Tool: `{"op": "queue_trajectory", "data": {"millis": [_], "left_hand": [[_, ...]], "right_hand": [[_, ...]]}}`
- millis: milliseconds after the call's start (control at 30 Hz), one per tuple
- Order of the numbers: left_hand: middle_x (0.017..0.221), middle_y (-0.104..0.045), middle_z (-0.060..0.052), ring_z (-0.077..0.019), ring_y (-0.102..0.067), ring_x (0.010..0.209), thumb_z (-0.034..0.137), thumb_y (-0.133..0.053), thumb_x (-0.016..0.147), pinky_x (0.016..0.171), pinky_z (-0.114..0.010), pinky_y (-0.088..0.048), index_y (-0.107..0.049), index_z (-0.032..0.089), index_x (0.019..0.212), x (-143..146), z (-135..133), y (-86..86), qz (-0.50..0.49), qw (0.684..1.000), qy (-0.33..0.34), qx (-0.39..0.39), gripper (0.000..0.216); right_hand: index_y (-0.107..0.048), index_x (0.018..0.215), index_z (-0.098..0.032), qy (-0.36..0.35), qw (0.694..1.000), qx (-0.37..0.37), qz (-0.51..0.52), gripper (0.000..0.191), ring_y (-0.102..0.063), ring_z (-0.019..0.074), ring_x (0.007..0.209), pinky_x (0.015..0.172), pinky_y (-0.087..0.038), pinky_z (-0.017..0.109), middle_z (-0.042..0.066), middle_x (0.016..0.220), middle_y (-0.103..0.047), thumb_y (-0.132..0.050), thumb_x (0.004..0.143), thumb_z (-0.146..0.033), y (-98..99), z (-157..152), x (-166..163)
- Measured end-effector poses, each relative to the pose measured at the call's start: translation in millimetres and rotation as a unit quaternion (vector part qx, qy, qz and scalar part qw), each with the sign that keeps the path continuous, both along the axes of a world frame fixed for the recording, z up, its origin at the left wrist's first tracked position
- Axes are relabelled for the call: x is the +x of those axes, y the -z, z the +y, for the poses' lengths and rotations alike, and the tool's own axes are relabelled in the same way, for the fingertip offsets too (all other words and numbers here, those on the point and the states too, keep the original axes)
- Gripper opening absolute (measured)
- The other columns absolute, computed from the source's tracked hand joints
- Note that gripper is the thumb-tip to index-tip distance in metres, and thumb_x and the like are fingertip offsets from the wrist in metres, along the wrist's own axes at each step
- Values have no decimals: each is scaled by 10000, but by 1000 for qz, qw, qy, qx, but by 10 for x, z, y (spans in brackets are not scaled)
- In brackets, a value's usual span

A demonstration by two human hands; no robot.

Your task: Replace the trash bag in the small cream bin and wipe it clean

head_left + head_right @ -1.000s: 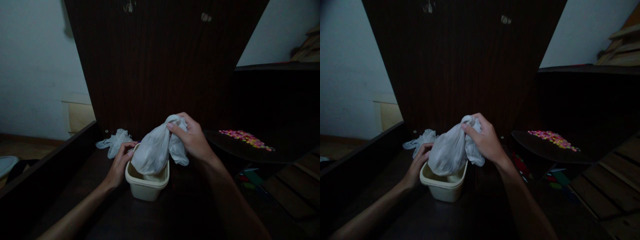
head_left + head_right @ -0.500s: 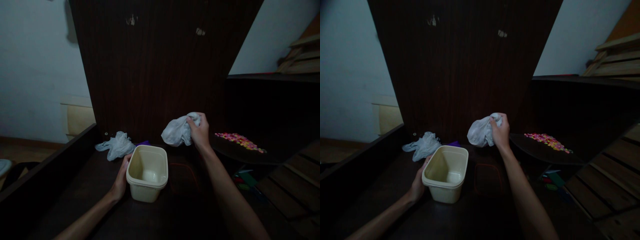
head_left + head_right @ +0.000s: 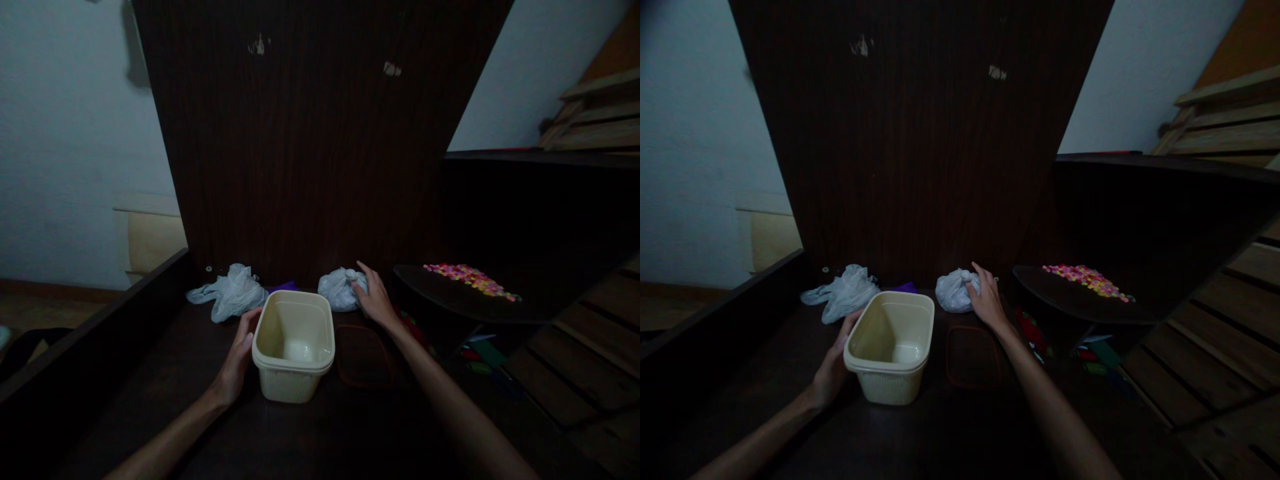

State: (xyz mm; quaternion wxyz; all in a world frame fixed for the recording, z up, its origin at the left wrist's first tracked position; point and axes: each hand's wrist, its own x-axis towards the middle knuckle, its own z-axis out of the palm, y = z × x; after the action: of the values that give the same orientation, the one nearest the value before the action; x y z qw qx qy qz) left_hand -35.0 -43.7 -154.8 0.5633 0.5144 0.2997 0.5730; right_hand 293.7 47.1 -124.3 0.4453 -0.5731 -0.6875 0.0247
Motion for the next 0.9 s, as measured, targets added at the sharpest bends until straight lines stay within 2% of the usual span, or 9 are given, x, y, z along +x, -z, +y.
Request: {"op": "queue_trajectory", "data": {"millis": [167, 267, 367, 467, 567, 633, 733, 900], "left_hand": [[1487, -537, -120, -426, -431, 1424, 728, -684, 706, 1124, -512, -441, -466, 275, 1449, -61, -24, 20, 13, 998, 54, 26, 897], [1443, -569, -147, -448, -441, 1413, 744, -738, 630, 1097, -523, -470, -427, 267, 1499, -91, -32, 61, 41, 995, 78, 35, 1040], [1466, -543, -166, -448, -430, 1424, 722, -768, 636, 1140, -527, -431, -390, 236, 1535, -110, -15, 123, 68, 990, 98, 69, 1090], [1497, -508, -180, -450, -414, 1436, 587, -861, 620, 1177, -559, -382, -329, 221, 1573, -115, 28, 184, 107, 983, 107, 108, 1151], [1481, -525, -187, -458, -408, 1438, 388, -972, 495, 1195, -585, -354, -339, 229, 1576, -111, 65, 229, 159, 978, 78, 111, 1262], [1460, -545, -193, -468, -421, 1426, 323, -1000, 418, 1192, -603, -351, -367, 228, 1566, -108, 79, 242, 168, 978, 65, 102, 1314], [1444, -556, -201, -469, -432, 1419, 297, -1004, 390, 1183, -616, -356, -383, 223, 1558, -100, 76, 225, 164, 980, 70, 92, 1325], [1456, -550, -203, -442, -463, 1402, 295, -972, 478, 1177, -594, -377, -381, 200, 1545, -55, 27, 86, 167, 980, 56, 90, 1224]], "right_hand": [[-580, 1360, -205, 7, 999, 32, -18, 472, -429, 299, 1408, 1203, -282, 543, 156, 1491, -476, -379, 984, -406, 112, -60, -38], [-569, 1352, -195, 20, 999, 27, -14, 483, -427, 314, 1388, 1178, -316, 552, 172, 1501, -432, -364, 993, -444, 235, 5, -93], [-561, 1328, -187, 38, 999, 6, -10, 482, -455, 307, 1338, 1142, -362, 538, 183, 1442, -446, -318, 1005, -451, 363, 128, -139], [-602, 1222, -204, 44, 999, -24, -20, 451, -512, 276, 1241, 1107, -394, 499, 151, 1315, -531, -267, 1024, -432, 457, 240, -157], [-638, 1099, -218, 44, 997, -51, -42, 410, -541, 273, 1140, 1051, -422, 490, 127, 1205, -590, -297, 1023, -433, 512, 299, -144], [-651, 1055, -227, 46, 995, -63, -54, 388, -544, 275, 1098, 1017, -437, 482, 118, 1178, -607, -330, 1018, -443, 527, 314, -125], [-669, 1039, -235, 48, 994, -74, -65, 385, -552, 281, 1060, 981, -453, 476, 116, 1162, -623, -341, 1017, -435, 512, 322, -97], [-688, 1143, -218, 46, 994, -66, -70, 390, -558, 327, 1094, 981, -460, 520, 152, 1200, -622, -392, 992, -423, 379, 287, -91]]}}
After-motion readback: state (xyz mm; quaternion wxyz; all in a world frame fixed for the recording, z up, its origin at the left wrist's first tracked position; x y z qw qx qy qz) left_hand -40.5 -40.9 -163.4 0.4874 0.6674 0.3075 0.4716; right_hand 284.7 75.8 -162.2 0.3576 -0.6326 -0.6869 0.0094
